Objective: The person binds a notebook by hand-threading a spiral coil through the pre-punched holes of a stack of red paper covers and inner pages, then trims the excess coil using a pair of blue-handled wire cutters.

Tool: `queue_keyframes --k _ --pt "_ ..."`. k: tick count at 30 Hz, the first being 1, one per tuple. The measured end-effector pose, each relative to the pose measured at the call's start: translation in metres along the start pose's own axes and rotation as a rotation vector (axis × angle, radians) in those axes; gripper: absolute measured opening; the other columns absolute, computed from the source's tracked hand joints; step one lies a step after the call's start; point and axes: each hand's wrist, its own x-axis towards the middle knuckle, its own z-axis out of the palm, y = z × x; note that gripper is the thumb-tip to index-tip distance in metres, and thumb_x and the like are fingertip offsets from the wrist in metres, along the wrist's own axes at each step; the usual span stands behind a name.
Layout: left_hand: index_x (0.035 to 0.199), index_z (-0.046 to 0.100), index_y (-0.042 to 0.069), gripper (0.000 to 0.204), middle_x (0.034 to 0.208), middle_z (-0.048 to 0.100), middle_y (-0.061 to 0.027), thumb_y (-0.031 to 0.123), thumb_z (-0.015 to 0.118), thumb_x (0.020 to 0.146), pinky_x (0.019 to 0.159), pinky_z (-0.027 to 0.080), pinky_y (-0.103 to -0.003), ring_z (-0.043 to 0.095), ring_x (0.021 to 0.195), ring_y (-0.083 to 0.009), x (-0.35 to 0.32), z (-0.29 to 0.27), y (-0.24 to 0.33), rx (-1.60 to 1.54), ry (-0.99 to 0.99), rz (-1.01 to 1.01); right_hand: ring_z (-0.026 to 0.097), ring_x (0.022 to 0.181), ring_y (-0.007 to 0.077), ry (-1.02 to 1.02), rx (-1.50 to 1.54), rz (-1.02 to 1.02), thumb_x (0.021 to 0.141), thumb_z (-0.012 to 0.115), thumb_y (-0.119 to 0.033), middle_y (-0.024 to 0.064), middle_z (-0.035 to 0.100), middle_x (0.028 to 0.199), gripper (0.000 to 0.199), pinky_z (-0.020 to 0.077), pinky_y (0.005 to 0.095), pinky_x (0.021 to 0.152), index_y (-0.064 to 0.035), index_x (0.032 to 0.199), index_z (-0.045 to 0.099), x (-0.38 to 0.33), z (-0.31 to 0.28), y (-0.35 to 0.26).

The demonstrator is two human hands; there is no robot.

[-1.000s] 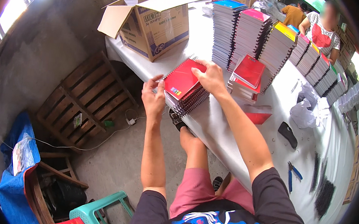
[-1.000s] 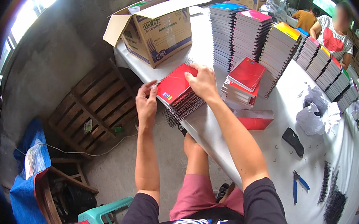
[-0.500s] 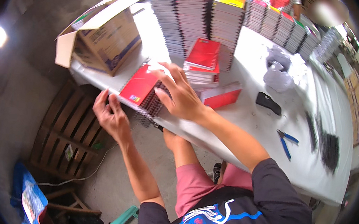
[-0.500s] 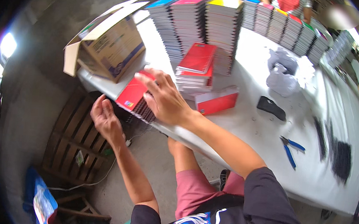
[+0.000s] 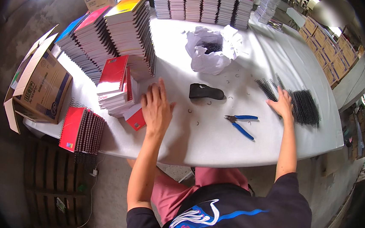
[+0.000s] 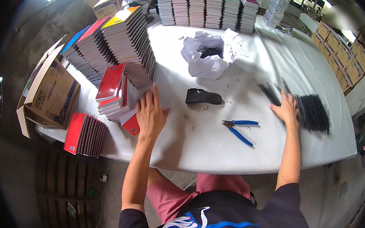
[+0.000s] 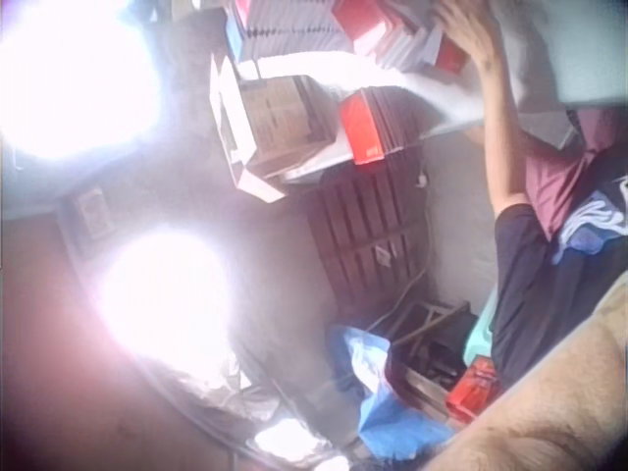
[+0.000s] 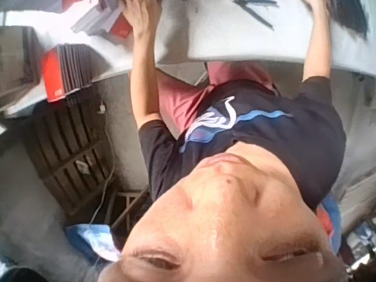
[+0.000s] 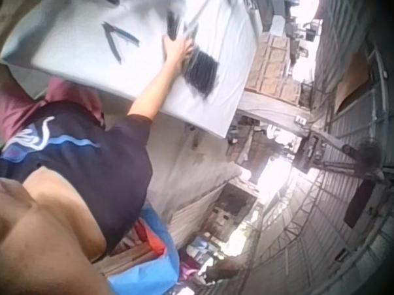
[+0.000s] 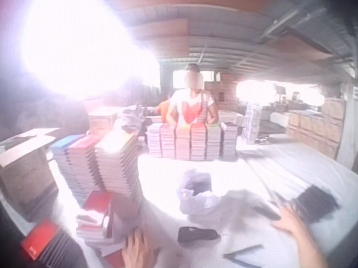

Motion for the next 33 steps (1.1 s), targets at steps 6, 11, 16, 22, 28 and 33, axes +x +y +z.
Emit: queue_keyframes --k 6,11,16,22,28,33 --pt "0.127 0.052 0.014 0.052 0.101 0.056 -0.0030 0.024 0.067 0.078 0.077 0.041 -0.040 0.055 0.092 -0.0217 -0.001 0.004 -0.012 0.013 -0.029 0.072 0.058 0.103 0.0347 -0.021 -0.036 -0.203 0.094 0.047 -0.019 0.0157 0.060 0.116 0.034 0.0446 0.0485 0.087 -0.0098 0.126 0.050 0.025 0.018 0.027" --pt "0.128 0.050 0.017 0.054 0.101 0.056 -0.0019 0.026 0.068 0.077 0.077 0.040 -0.038 0.054 0.091 -0.0193 -0.013 -0.012 -0.017 -0.163 0.005 0.198 0.055 0.111 0.0317 -0.014 -0.199 -0.163 0.095 0.044 -0.018 0.0126 0.056 0.124 0.039 0.0321 0.0635 0.095 -0.0101 0.134 0.043 0.033 -0.001 0.021" --pt "0.131 0.049 0.017 0.079 0.124 0.053 -0.0028 0.040 0.078 0.061 0.100 0.030 -0.041 0.049 0.115 -0.0188 -0.022 -0.039 -0.010 -0.025 0.050 0.054 0.055 0.113 0.0278 0.131 0.019 -0.110 0.095 0.041 -0.013 0.0096 0.056 0.125 0.042 0.0300 0.0615 0.099 -0.0182 0.137 0.038 0.025 0.002 0.016" --pt "0.120 0.060 0.015 0.045 0.122 0.058 -0.0015 0.020 0.070 0.077 0.099 0.033 -0.038 0.053 0.115 -0.0194 -0.064 -0.021 -0.046 0.079 0.195 0.058 0.050 0.079 0.0106 0.033 0.970 -0.115 0.085 0.039 -0.006 0.0025 0.053 0.089 0.032 0.0436 0.0296 0.075 -0.0104 0.116 0.047 0.036 -0.003 0.020" --pt "0.119 0.061 0.015 0.036 0.121 0.060 -0.0008 0.011 0.062 0.083 0.098 0.037 -0.038 0.055 0.115 -0.0188 -0.069 -0.015 -0.041 0.110 0.261 0.045 0.039 0.066 0.0078 -0.377 1.754 -0.302 0.085 0.043 -0.017 -0.0007 0.043 0.076 0.024 0.0439 0.0268 0.073 -0.0084 0.107 0.049 -0.045 -0.059 -0.074" --pt "0.125 0.057 0.017 0.044 0.130 0.055 0.0012 0.016 0.064 0.081 0.102 0.033 -0.040 0.052 0.119 -0.0181 -0.078 -0.016 -0.037 0.160 0.208 0.026 0.047 0.068 0.0096 -0.568 1.808 -0.405 0.085 0.049 -0.020 0.0017 0.047 0.075 0.020 0.0473 0.0303 0.073 -0.0043 0.097 0.055 -0.082 -0.053 -0.124"
